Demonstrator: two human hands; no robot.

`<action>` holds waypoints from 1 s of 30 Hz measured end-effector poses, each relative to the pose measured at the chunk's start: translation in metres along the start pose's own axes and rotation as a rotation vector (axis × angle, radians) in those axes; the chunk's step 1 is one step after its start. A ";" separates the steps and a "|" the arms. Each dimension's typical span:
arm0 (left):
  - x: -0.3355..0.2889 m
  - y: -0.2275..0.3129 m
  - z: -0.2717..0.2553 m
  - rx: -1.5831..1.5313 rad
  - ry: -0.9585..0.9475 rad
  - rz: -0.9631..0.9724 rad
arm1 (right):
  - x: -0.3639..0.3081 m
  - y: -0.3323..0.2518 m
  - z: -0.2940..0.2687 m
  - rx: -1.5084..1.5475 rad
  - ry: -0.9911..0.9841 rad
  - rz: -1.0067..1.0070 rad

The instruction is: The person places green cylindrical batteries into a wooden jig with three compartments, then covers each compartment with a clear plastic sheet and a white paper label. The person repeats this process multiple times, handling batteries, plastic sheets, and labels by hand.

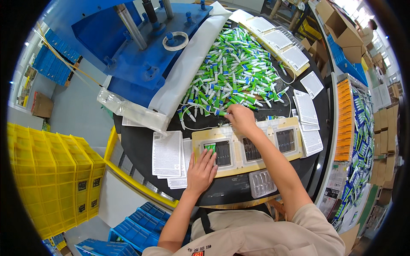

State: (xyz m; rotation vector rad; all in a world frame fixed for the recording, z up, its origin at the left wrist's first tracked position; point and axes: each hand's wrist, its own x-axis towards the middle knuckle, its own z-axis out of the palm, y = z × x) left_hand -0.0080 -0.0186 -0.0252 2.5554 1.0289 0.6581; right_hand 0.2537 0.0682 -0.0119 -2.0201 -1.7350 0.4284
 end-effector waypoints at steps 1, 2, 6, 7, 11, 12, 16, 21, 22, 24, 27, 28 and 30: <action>0.000 -0.002 0.000 -0.004 0.001 0.005 | -0.012 -0.004 -0.005 0.018 0.107 -0.014; -0.001 -0.003 -0.001 -0.009 -0.006 0.001 | -0.029 -0.008 -0.012 0.127 0.195 -0.048; -0.003 -0.007 0.001 -0.053 -0.026 0.024 | -0.112 -0.039 -0.017 0.219 0.287 -0.117; -0.003 -0.008 0.002 -0.037 -0.025 0.029 | -0.126 -0.045 -0.014 0.251 0.284 -0.126; -0.005 -0.009 0.005 -0.013 -0.038 0.034 | -0.148 -0.054 0.006 0.280 0.314 -0.060; -0.005 -0.009 0.005 -0.012 -0.048 0.023 | -0.147 -0.054 0.011 0.243 0.345 -0.101; -0.005 -0.008 0.005 -0.015 -0.020 0.031 | -0.142 -0.052 0.022 0.169 0.388 -0.214; -0.006 -0.007 0.007 -0.023 -0.001 0.019 | -0.148 -0.057 0.029 0.066 0.365 -0.332; -0.006 -0.007 0.007 -0.018 0.004 0.023 | -0.149 -0.058 0.030 0.040 0.349 -0.342; -0.007 -0.008 0.008 -0.017 -0.010 0.013 | -0.148 -0.058 0.031 0.037 0.280 -0.398; -0.006 -0.008 0.010 -0.024 -0.006 0.020 | -0.148 -0.057 0.029 0.057 0.190 -0.401; -0.006 -0.009 0.010 -0.016 -0.009 0.021 | -0.148 -0.058 0.028 0.063 0.163 -0.394; -0.006 -0.008 0.009 -0.012 -0.018 0.023 | -0.147 -0.057 0.019 0.169 0.020 -0.329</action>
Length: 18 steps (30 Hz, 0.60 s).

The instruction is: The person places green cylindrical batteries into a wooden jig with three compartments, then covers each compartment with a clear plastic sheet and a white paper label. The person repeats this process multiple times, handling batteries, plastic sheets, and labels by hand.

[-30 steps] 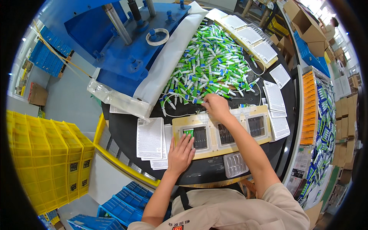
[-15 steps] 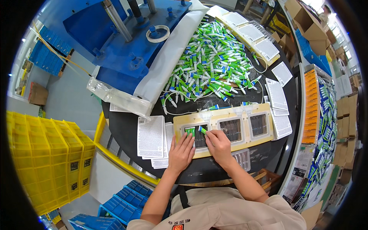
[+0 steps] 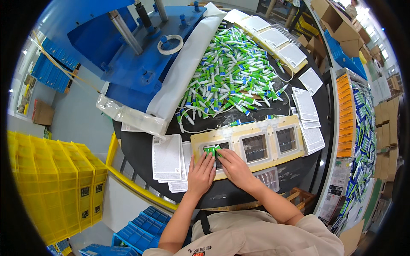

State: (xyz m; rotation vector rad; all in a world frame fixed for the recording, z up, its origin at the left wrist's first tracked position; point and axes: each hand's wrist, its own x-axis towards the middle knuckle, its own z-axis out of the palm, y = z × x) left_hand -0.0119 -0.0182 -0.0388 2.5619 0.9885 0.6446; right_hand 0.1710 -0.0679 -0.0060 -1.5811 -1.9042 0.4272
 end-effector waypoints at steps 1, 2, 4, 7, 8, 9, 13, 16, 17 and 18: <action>0.000 0.000 -0.001 -0.029 -0.009 -0.005 | 0.001 -0.001 -0.006 0.091 -0.029 0.035; 0.000 0.001 -0.003 -0.035 -0.015 0.002 | 0.005 0.001 -0.015 0.169 -0.050 0.048; 0.003 0.001 -0.009 -0.045 -0.048 -0.006 | 0.021 0.010 -0.029 0.187 0.001 0.082; 0.029 -0.003 -0.015 -0.055 0.105 0.017 | 0.065 0.057 -0.058 -0.006 0.191 0.215; 0.042 -0.005 -0.016 -0.075 0.186 0.042 | 0.085 0.079 -0.064 -0.162 0.295 0.265; 0.064 -0.010 -0.012 0.009 0.258 0.019 | 0.101 0.096 -0.062 -0.275 0.278 0.263; 0.175 -0.033 0.016 0.096 0.312 -0.160 | 0.129 0.138 -0.037 -0.510 0.106 0.272; 0.220 -0.047 0.030 0.290 0.036 -0.167 | 0.116 0.142 -0.036 -0.560 0.179 0.236; 0.225 -0.050 0.033 0.288 0.028 -0.157 | 0.106 0.139 -0.041 -0.495 0.225 0.208; 0.228 -0.055 0.034 0.283 -0.005 -0.160 | 0.099 0.134 -0.050 -0.439 0.277 0.208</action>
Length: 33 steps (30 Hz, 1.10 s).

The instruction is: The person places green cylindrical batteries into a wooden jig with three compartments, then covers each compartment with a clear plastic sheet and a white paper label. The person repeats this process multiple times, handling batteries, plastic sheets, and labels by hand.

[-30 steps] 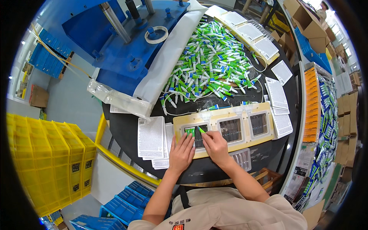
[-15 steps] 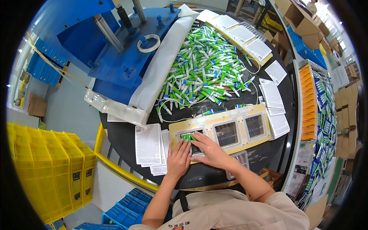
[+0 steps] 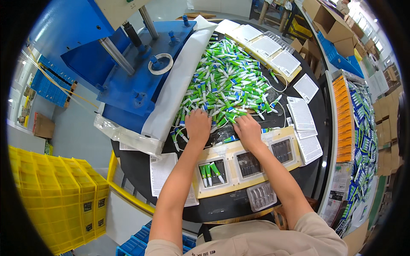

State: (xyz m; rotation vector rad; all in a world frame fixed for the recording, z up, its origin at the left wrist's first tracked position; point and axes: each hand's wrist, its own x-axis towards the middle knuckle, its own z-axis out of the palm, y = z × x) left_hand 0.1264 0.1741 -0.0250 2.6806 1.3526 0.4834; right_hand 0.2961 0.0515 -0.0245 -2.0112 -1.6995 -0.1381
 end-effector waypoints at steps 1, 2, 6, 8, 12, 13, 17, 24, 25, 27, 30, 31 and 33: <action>0.002 -0.003 0.001 -0.002 -0.017 0.010 | -0.005 0.000 -0.013 0.072 0.053 0.020; 0.002 -0.004 0.003 -0.032 -0.037 -0.006 | -0.013 -0.005 -0.023 0.153 0.085 0.075; 0.007 -0.003 0.007 -0.085 -0.069 -0.077 | -0.073 -0.047 -0.063 0.288 0.015 -0.050; 0.013 0.000 0.008 -0.091 -0.099 -0.106 | -0.094 -0.063 -0.068 0.281 0.005 -0.145; -0.011 -0.013 -0.015 -0.339 0.044 -0.159 | -0.118 -0.081 -0.066 0.277 -0.011 -0.230; -0.027 -0.020 -0.026 -0.468 0.051 -0.171 | -0.120 -0.085 -0.063 0.268 -0.017 -0.223; -0.110 -0.023 -0.063 -0.940 0.064 -0.430 | -0.128 -0.098 -0.051 0.254 0.018 -0.189; -0.193 0.014 -0.089 -0.874 0.128 -0.351 | -0.133 -0.104 -0.035 0.239 0.074 -0.048; -0.195 0.019 -0.088 -0.850 0.151 -0.334 | -0.132 -0.106 -0.033 0.212 0.043 -0.051; -0.199 0.025 -0.086 -0.813 0.201 -0.300 | -0.128 -0.111 -0.030 0.182 0.037 -0.042; -0.205 0.027 -0.083 -0.766 0.293 -0.283 | -0.127 -0.117 -0.031 0.126 0.007 0.088; -0.206 0.027 -0.082 -0.763 0.312 -0.261 | -0.128 -0.118 -0.032 0.139 0.034 0.065; -0.209 0.026 -0.080 -0.754 0.337 -0.238 | -0.132 -0.119 -0.033 0.192 0.058 0.043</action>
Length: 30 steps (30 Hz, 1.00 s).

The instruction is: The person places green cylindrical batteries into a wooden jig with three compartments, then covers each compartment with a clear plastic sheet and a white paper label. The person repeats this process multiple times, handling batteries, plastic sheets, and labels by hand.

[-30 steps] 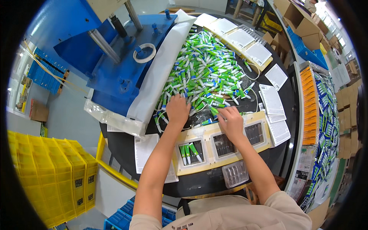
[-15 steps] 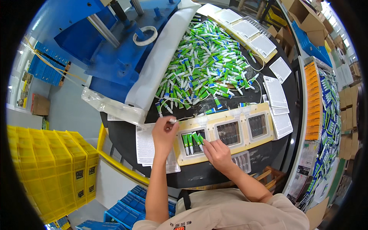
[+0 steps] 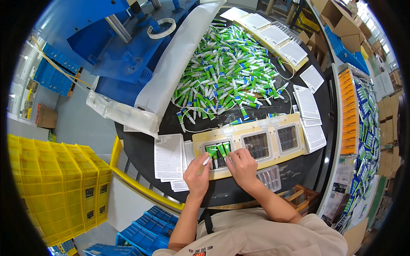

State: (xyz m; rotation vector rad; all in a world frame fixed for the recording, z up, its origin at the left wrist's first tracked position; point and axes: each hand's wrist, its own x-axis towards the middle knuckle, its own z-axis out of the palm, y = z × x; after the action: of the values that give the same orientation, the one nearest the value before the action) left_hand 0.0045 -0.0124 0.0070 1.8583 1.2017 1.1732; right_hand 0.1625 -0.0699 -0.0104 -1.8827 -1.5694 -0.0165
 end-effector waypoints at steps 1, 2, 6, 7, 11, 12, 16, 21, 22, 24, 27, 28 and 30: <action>-0.001 -0.002 0.001 0.033 -0.024 0.078 | -0.002 0.000 0.000 -0.008 -0.052 -0.012; 0.000 -0.004 0.002 0.064 -0.048 0.157 | -0.004 -0.001 0.001 -0.006 -0.077 -0.014; -0.002 -0.007 0.010 0.172 -0.133 0.307 | -0.007 -0.005 0.005 0.025 -0.086 -0.009; -0.002 -0.008 0.013 0.177 -0.145 0.324 | -0.007 -0.006 0.005 0.016 -0.097 -0.015; -0.002 -0.012 0.023 0.233 -0.205 0.422 | -0.009 -0.004 -0.009 0.055 -0.103 0.043; -0.002 -0.014 0.026 0.270 -0.211 0.449 | -0.009 -0.002 -0.014 0.078 -0.091 0.063; -0.008 -0.017 0.038 0.308 -0.206 0.495 | -0.006 0.006 -0.022 0.135 -0.111 0.029; -0.021 -0.015 0.036 0.238 -0.220 0.378 | 0.000 0.016 -0.009 0.180 -0.176 -0.167; -0.023 -0.015 0.033 0.220 -0.228 0.348 | 0.001 0.019 -0.007 0.170 -0.146 -0.190; -0.027 -0.017 0.026 0.317 -0.290 0.358 | 0.000 0.022 -0.004 0.166 -0.064 -0.233; -0.030 -0.022 0.019 0.389 -0.360 0.385 | -0.002 0.019 0.002 0.149 -0.075 -0.198; -0.029 -0.025 0.017 0.405 -0.388 0.396 | -0.003 0.015 0.004 0.104 -0.089 -0.214; -0.025 -0.030 0.014 0.378 -0.417 0.393 | -0.004 0.005 0.006 0.023 -0.117 -0.251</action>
State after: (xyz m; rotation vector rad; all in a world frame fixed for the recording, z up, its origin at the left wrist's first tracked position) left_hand 0.0012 -0.0243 -0.0325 2.5554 0.8850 0.7123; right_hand 0.1632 -0.0704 -0.0187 -1.6843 -1.8699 0.0014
